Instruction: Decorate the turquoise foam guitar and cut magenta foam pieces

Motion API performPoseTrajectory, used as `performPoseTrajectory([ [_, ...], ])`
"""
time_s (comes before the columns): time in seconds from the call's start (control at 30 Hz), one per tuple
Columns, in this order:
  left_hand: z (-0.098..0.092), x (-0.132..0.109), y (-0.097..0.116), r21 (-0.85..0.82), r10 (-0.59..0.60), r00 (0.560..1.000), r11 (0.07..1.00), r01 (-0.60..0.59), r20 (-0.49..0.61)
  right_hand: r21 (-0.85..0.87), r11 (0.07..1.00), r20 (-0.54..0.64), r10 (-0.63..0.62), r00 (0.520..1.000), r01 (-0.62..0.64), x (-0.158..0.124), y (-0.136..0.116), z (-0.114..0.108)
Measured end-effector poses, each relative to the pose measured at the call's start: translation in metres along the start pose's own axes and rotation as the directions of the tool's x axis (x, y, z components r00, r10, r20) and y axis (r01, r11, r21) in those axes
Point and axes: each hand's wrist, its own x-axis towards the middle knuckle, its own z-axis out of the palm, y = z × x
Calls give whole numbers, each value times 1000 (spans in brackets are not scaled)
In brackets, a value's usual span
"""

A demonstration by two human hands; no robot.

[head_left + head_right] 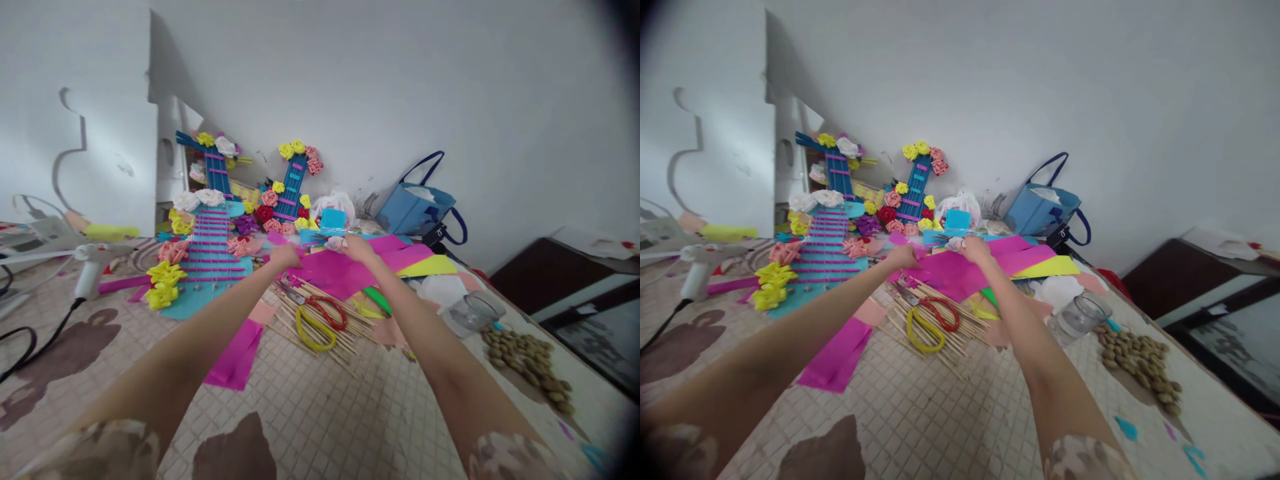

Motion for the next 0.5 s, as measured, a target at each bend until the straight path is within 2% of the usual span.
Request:
performPoseTrajectory([
  [0.13,0,9,-5,-3,1,999,1000,-1,35,1,999,22,-54,998,54,15,15,-9],
  [0.23,-2,12,-5,-27,61,998,998,-61,8,-4,997,23,-79,997,79,24,25,-11],
  [0.37,-14,3,2,-57,182,967,979,-194,-177,-5,991,22,-134,991,134,32,41,-14],
  [0.5,-35,-19,20,-11,297,875,945,-326,-382,6,976,16,-219,976,219,37,59,-19],
])
